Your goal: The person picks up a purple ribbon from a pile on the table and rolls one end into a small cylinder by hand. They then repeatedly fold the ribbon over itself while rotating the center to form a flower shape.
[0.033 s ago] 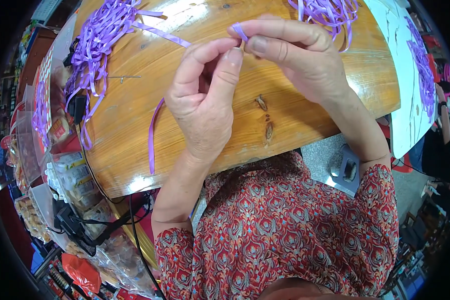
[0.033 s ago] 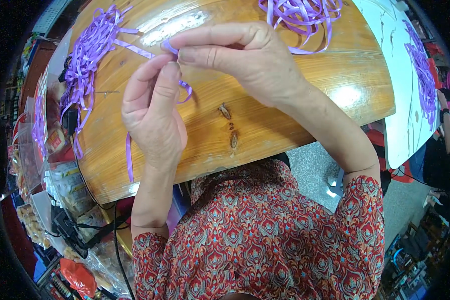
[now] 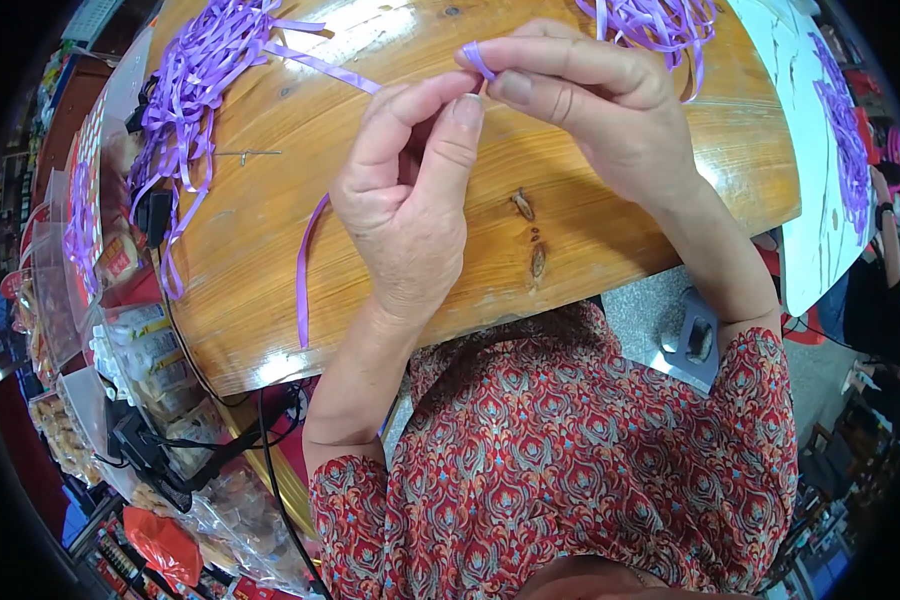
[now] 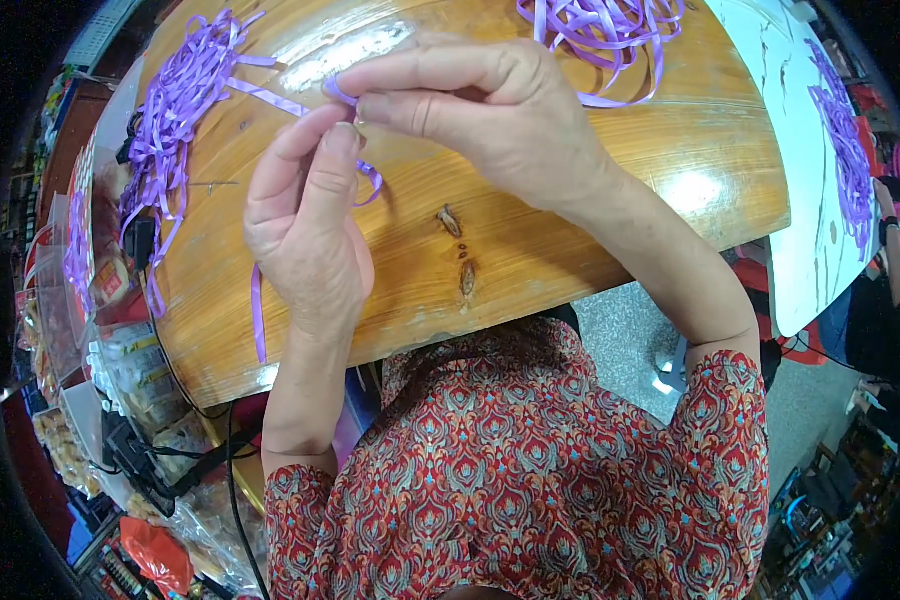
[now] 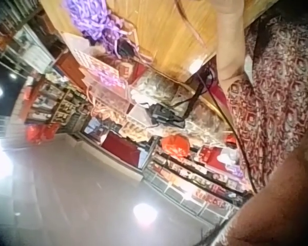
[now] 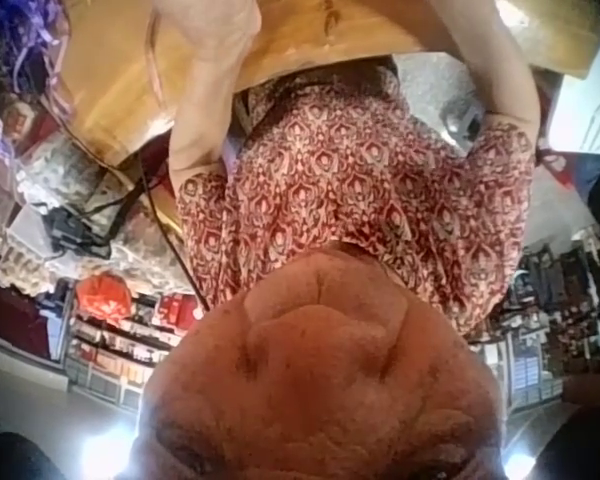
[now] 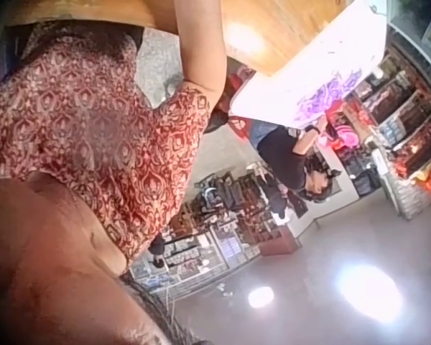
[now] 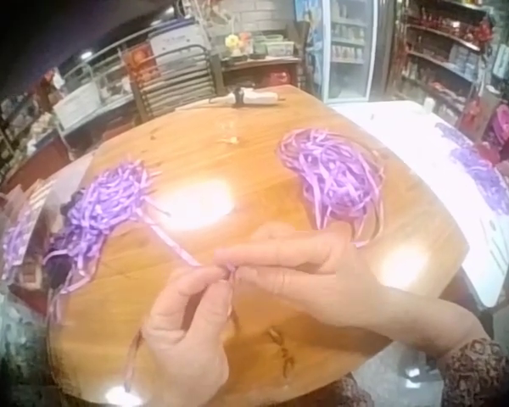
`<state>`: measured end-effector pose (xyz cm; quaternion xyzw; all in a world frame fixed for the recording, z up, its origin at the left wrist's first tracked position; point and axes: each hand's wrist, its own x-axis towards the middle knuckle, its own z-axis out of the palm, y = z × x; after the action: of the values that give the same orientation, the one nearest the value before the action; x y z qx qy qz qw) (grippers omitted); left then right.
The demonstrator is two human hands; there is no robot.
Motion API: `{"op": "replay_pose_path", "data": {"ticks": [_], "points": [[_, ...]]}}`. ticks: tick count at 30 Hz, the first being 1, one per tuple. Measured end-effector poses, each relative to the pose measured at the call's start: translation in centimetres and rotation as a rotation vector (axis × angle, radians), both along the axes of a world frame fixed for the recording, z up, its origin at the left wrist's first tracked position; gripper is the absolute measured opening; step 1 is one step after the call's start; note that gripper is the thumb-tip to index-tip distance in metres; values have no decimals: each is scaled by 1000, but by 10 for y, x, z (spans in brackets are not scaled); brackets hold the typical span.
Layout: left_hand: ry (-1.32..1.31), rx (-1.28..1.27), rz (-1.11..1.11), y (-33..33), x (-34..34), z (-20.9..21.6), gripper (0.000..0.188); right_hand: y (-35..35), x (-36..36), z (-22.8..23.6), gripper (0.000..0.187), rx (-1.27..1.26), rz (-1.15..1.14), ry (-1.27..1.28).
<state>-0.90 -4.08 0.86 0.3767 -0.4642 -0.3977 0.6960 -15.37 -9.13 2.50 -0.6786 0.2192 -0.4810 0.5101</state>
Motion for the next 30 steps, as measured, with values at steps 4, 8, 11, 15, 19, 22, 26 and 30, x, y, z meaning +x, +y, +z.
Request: {"op": "replay_pose_path", "data": {"ticks": [4, 8, 11, 15, 19, 22, 26, 30], "points": [[65, 80, -36, 2, 2, 3, 14, 3, -3, 14, 18, -517, -136, 284], [256, 232, -125, 4, 1, 2, 12, 16, -2, 28, 30, -568, -265, 493], [143, 211, -96, 3, -1, 4, 13, -21, 6, 0, 28, -925, -310, 239], [27, 220, -72, 2, 4, 6, 13, -28, 8, -11, 24, -1186, -280, 21], [173, 226, -123, 3, 8, 6, 11, 6, 2, 18, 23, -137, -185, 432], [301, 287, -241, 2, 8, 6, 17, -26, -6, -12, 22, -618, 217, -86], [263, 336, -267, 3, 14, 4, 16, -27, -5, -14, 21, -864, 99, 5], [176, 366, -192, 2, 11, 5, 12, -34, -4, -14, 24, -1437, -327, 170]]}}
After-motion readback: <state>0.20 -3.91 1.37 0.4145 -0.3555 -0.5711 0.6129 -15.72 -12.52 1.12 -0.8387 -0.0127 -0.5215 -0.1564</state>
